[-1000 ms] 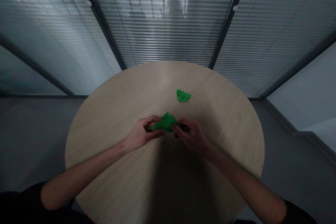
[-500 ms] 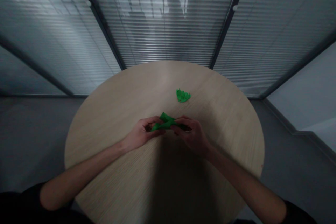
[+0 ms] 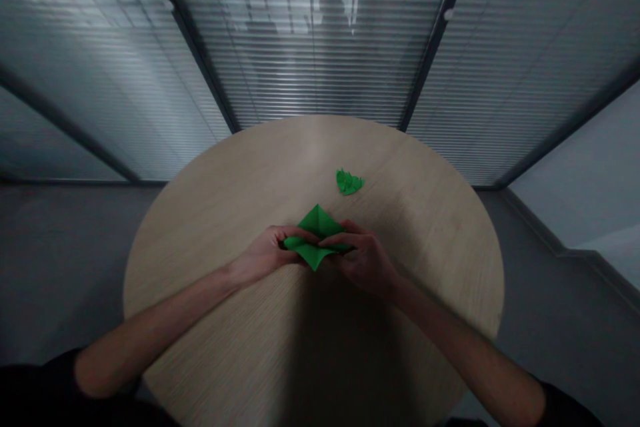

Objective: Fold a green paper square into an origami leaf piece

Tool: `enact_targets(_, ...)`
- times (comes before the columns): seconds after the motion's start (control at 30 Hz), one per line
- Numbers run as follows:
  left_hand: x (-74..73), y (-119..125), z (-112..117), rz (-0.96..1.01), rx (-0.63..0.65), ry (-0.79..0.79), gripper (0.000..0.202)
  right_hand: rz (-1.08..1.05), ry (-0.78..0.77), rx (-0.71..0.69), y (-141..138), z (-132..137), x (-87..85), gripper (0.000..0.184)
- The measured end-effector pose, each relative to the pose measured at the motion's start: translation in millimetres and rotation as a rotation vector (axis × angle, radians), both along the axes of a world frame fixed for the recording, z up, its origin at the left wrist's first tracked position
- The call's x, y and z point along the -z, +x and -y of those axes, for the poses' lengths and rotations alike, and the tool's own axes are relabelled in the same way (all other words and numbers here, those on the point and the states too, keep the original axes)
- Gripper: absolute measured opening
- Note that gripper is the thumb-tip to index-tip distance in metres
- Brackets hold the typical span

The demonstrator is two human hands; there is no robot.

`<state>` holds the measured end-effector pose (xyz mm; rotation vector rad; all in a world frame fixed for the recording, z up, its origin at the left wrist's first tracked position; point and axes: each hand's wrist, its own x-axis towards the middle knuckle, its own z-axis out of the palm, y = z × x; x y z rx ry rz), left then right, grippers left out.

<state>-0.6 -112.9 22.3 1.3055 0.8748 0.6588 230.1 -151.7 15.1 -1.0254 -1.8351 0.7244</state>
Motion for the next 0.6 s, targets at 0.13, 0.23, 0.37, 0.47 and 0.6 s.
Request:
enact_targets(0.13,1.5,0.3,2.1,-0.045,0.002,0.097,0.031,0.016,-0.006,0.008,1.2,-0.7,0.5,0.02)
enact_targets(0.23,0.6,-0.5,2.8,-0.066,-0.041,0.188,0.024,-0.005,-0.016,0.034,1.8,-1.3,1.5,0.014)
enact_targets(0.37,0.0,-1.7,1.2,-0.07,-0.07,0.25,0.023,-0.033,0.002,0.104,0.5,-0.8,2.6,0.01)
enact_targets(0.47,1.2,-0.9,0.6,-0.045,-0.043,0.176,0.026,-0.059,0.025,0.124,-0.9,0.2,2.5,0.01)
enact_targets(0.6,-0.4,1.4,2.4,0.043,-0.003,-0.004,0.031,-0.092,0.045,0.141,-1.1,0.6,3.0,0.008)
